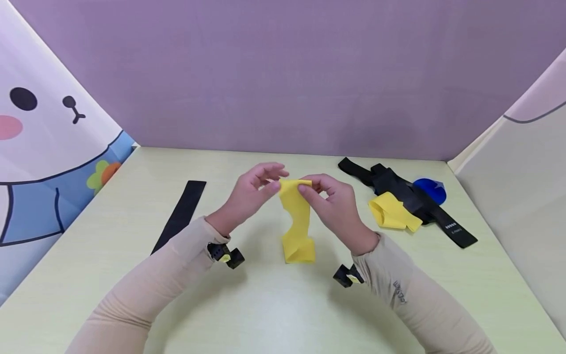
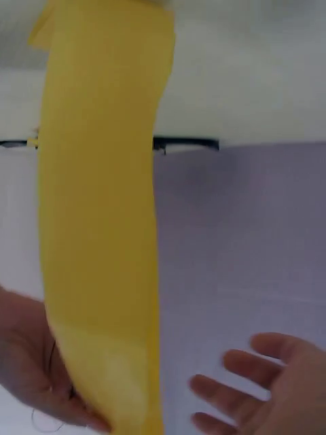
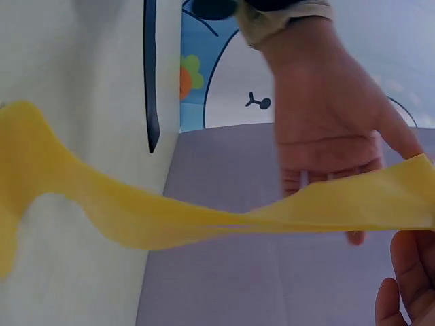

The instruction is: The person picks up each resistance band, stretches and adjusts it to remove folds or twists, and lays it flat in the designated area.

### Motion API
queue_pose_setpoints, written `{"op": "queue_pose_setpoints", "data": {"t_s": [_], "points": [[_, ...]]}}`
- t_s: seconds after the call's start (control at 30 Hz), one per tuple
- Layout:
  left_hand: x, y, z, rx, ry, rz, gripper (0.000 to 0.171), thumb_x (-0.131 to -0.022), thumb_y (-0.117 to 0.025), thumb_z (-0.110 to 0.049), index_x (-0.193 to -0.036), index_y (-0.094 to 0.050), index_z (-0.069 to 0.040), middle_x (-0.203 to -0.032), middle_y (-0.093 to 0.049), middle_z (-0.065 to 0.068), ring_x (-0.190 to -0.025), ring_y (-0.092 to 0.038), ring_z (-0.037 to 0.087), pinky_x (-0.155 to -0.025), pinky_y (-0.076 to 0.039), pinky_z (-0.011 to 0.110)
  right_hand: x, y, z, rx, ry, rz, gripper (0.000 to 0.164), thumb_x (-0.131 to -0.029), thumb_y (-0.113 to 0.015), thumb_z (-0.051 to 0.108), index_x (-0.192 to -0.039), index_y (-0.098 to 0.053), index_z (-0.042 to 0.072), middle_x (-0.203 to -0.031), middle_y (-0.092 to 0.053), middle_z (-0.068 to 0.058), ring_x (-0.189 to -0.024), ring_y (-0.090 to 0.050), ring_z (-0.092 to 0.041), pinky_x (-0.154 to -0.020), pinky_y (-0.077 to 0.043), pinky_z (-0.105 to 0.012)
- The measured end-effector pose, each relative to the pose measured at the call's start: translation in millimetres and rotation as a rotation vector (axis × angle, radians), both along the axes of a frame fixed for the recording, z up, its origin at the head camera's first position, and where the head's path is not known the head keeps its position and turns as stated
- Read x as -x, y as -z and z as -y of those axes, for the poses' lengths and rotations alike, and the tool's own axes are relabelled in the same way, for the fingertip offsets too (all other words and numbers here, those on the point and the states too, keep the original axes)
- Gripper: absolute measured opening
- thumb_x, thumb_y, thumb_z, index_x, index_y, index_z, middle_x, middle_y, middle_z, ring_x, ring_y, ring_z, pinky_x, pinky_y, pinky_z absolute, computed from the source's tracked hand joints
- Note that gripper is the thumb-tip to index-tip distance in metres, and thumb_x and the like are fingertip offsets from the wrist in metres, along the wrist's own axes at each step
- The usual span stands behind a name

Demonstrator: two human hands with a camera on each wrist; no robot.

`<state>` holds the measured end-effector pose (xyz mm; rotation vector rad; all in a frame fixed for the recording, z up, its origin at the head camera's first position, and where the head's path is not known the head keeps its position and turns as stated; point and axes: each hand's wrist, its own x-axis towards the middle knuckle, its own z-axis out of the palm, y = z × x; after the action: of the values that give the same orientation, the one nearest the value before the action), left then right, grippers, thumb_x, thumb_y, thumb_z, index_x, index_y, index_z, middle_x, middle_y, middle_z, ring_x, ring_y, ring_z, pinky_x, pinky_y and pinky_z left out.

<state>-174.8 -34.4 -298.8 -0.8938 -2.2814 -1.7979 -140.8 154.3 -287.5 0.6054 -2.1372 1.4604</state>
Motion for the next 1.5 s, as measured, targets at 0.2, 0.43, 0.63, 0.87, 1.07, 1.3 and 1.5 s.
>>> {"op": "queue_pose_setpoints", "data": {"t_s": [0.2,0.43,0.63,0.87,1.07,1.3,1.5], "points": [[2.4,23.0,1,0.123,0.240,0.156,0.037,-0.092,-0.065,-0.016,-0.121,-0.058,0.006,-0.112,-0.065,0.015,-0.101,-0.056,0.017,-0.091,-0.044,0.038,2.4,-20.0,-2,0.057,0.009,0.106,0.012,-0.086,-0.064,-0.010,-0.097,-0.064,-0.015,-0.074,-0.062,0.020,-0.065,-0.056,-0.007,-0.062,-0.047,-0.016],[1.4,45.8,-7,0.148,0.326,0.327,0.023,-0.091,-0.062,-0.002,-0.110,-0.063,0.012,-0.100,-0.069,0.020,-0.085,-0.064,0.010,-0.080,-0.051,0.026,12.6,-42.9,-5,0.222,-0.029,0.084,0.006,-0.088,-0.063,-0.006,-0.090,-0.069,-0.003,-0.073,-0.065,0.010,-0.064,-0.058,-0.006,-0.064,-0.050,-0.017],[-3.6,57.6,-12,0.207,0.346,0.425,0.022,-0.092,-0.061,-0.004,-0.109,-0.064,0.011,-0.100,-0.070,0.019,-0.080,-0.061,0.003,-0.076,-0.050,0.021,21.7,-52.8,-11,0.334,-0.071,0.053,0.011,-0.088,-0.065,-0.002,-0.089,-0.071,0.008,-0.078,-0.068,0.002,-0.068,-0.062,-0.009,-0.067,-0.051,-0.018],[-7.1,68.0,-8,0.191,0.338,0.472,0.015,-0.092,-0.061,-0.005,-0.095,-0.062,0.010,-0.080,-0.067,0.004,-0.068,-0.049,0.005,-0.066,-0.041,0.019,27.9,-55.2,-17,0.356,-0.045,0.056,0.007,-0.089,-0.065,0.001,-0.091,-0.069,0.007,-0.081,-0.069,0.000,-0.071,-0.064,-0.011,-0.070,-0.052,-0.018],[-17.1,74.7,0,0.155,0.345,0.558,0.018,-0.090,-0.060,0.001,-0.103,-0.059,0.013,-0.089,-0.070,0.015,-0.073,-0.057,0.005,-0.070,-0.046,0.021,36.8,-53.2,-16,0.347,-0.039,0.125,0.004,-0.090,-0.065,0.006,-0.092,-0.067,0.008,-0.081,-0.068,0.000,-0.069,-0.063,-0.011,-0.067,-0.052,-0.018],[-32.6,78.2,17,0.186,0.263,0.625,0.007,-0.092,-0.057,-0.005,-0.090,-0.054,0.001,-0.070,-0.058,-0.002,-0.061,-0.048,0.007,-0.059,-0.038,0.023,53.0,-41.6,-13,0.235,0.025,0.234,0.013,-0.091,-0.065,0.012,-0.097,-0.064,0.001,-0.071,-0.063,0.002,-0.053,-0.051,-0.010,-0.051,-0.045,-0.018],[-46.8,84.1,33,0.155,0.289,0.686,0.014,-0.089,-0.058,0.004,-0.101,-0.051,0.005,-0.084,-0.069,0.011,-0.068,-0.062,0.010,-0.062,-0.048,0.023,68.2,-30.1,-10,0.272,0.021,0.333,0.016,-0.092,-0.064,0.012,-0.099,-0.062,-0.002,-0.072,-0.063,0.002,-0.052,-0.053,-0.010,-0.050,-0.046,-0.019]]}}
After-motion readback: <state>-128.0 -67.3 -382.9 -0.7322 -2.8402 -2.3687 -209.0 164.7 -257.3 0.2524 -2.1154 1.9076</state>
